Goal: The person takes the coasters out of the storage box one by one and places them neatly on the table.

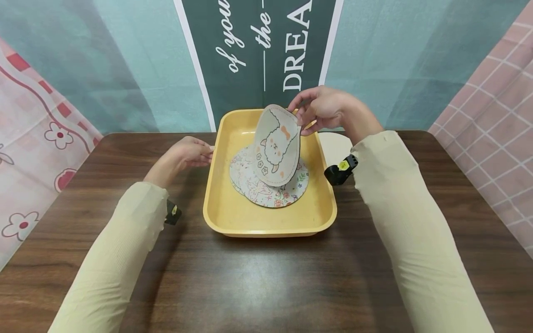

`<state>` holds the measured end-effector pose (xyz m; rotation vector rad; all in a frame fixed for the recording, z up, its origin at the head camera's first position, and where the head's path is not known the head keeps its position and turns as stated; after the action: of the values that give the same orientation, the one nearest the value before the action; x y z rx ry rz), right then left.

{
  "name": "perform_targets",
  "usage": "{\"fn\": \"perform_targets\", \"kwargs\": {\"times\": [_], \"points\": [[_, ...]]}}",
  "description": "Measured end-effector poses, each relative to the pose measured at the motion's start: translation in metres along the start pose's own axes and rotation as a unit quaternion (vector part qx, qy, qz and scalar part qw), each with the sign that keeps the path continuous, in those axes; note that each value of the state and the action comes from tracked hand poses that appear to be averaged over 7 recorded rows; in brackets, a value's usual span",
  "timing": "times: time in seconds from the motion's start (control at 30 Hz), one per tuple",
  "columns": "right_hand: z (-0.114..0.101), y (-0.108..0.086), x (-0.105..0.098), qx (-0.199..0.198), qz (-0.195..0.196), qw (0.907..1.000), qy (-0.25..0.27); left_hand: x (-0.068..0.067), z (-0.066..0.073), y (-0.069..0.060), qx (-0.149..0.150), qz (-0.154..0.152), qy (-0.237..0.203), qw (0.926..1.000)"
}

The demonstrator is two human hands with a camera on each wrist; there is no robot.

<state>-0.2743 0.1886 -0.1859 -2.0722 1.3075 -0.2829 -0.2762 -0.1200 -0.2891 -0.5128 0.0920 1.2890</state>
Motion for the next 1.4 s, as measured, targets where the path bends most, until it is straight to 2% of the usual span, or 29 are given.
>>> {"fn": "perform_targets", "kwargs": {"times": [0.2,0.4,0.7,0.9,1.03,1.07,1.4], "points": [[-0.008,-0.007,-0.003,-0.008,-0.004,0.9999,0.011,-0.002,0.001,0.001,0.000,-0.004,0.000,1.0000],[-0.013,-0.011,-0.007,-0.015,0.013,0.9997,0.015,-0.003,0.001,0.002,-0.006,-0.004,-0.002,1.0000],[-0.005,-0.016,-0.018,-0.019,0.033,0.9992,0.011,-0.001,-0.002,0.002,0.002,-0.004,-0.003,1.0000],[0.001,-0.010,-0.033,-0.029,0.035,0.9988,0.018,0.000,-0.005,0.004,0.002,-0.001,-0.007,1.0000],[-0.001,-0.014,-0.036,-0.029,0.035,0.9987,0.024,0.000,-0.004,0.004,0.000,-0.001,-0.009,1.0000],[-0.004,-0.021,-0.030,-0.028,0.039,0.9986,0.022,0.000,-0.004,0.004,0.000,-0.002,-0.008,1.0000],[-0.006,-0.026,-0.042,-0.044,0.048,0.9976,0.025,-0.001,-0.002,0.003,-0.003,-0.003,-0.003,1.0000]]}}
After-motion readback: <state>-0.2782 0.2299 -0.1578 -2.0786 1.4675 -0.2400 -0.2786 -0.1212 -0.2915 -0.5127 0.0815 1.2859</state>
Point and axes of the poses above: each hand's wrist, its own y-axis towards the middle knuckle, its own x-axis out of the palm, z = x × y, the point moved 1 cm from there along y, towards the middle knuckle, and after that the axes turned 13 degrees about x, right-handed, at the moved point
